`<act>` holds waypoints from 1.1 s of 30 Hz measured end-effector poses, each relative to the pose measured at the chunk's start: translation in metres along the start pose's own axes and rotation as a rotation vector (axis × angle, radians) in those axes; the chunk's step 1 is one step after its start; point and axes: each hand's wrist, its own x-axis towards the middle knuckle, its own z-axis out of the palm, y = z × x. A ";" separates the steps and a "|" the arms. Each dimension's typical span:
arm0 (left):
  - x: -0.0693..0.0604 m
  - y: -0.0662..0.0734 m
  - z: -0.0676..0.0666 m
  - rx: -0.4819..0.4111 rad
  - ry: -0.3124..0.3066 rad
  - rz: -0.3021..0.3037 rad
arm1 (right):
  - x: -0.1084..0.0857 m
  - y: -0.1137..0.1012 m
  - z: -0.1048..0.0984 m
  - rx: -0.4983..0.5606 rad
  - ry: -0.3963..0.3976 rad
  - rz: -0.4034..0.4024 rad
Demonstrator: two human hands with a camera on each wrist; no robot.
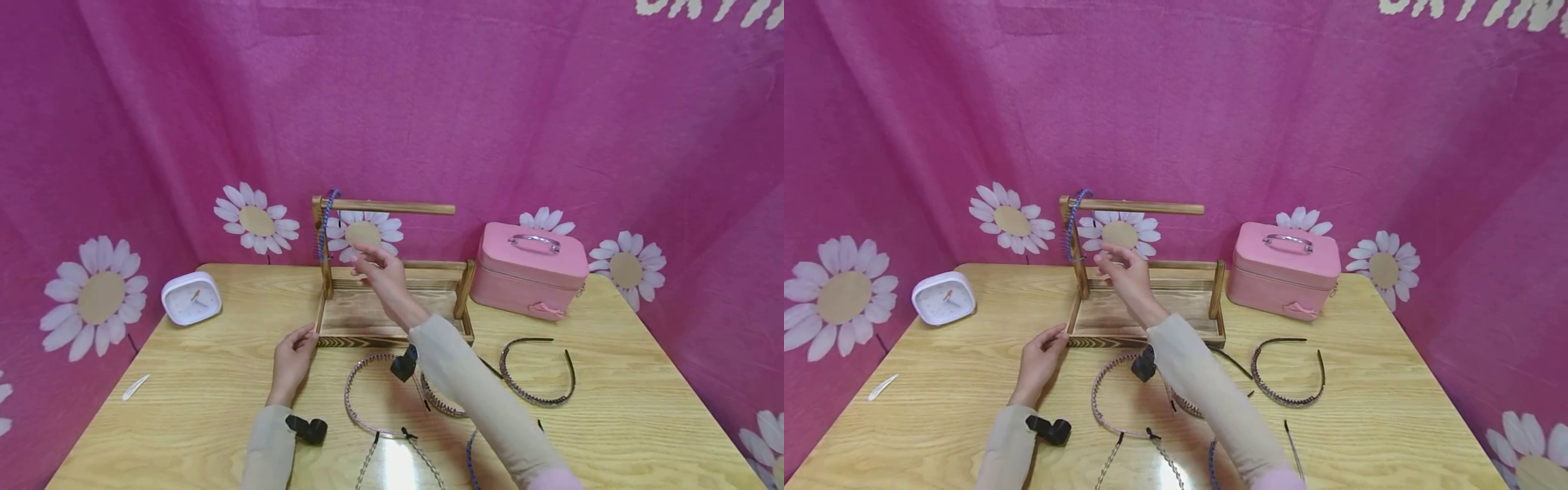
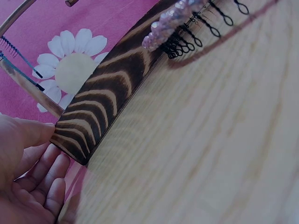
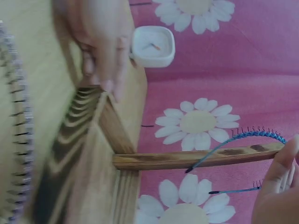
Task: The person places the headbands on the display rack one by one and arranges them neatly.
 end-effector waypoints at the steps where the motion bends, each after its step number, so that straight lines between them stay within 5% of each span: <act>1: 0.000 0.000 0.000 -0.004 -0.003 -0.003 | -0.005 0.002 -0.004 -0.004 -0.006 0.013; 15: -0.001 -0.002 0.000 0.011 -0.015 0.004 | -0.078 0.022 -0.078 -0.183 -0.161 0.141; 26: -0.002 -0.005 0.001 0.014 -0.002 0.003 | -0.143 0.020 -0.151 -0.220 -0.114 0.259; 33: -0.002 -0.003 0.001 0.003 0.009 -0.002 | -0.169 0.010 -0.204 -0.223 -0.058 0.256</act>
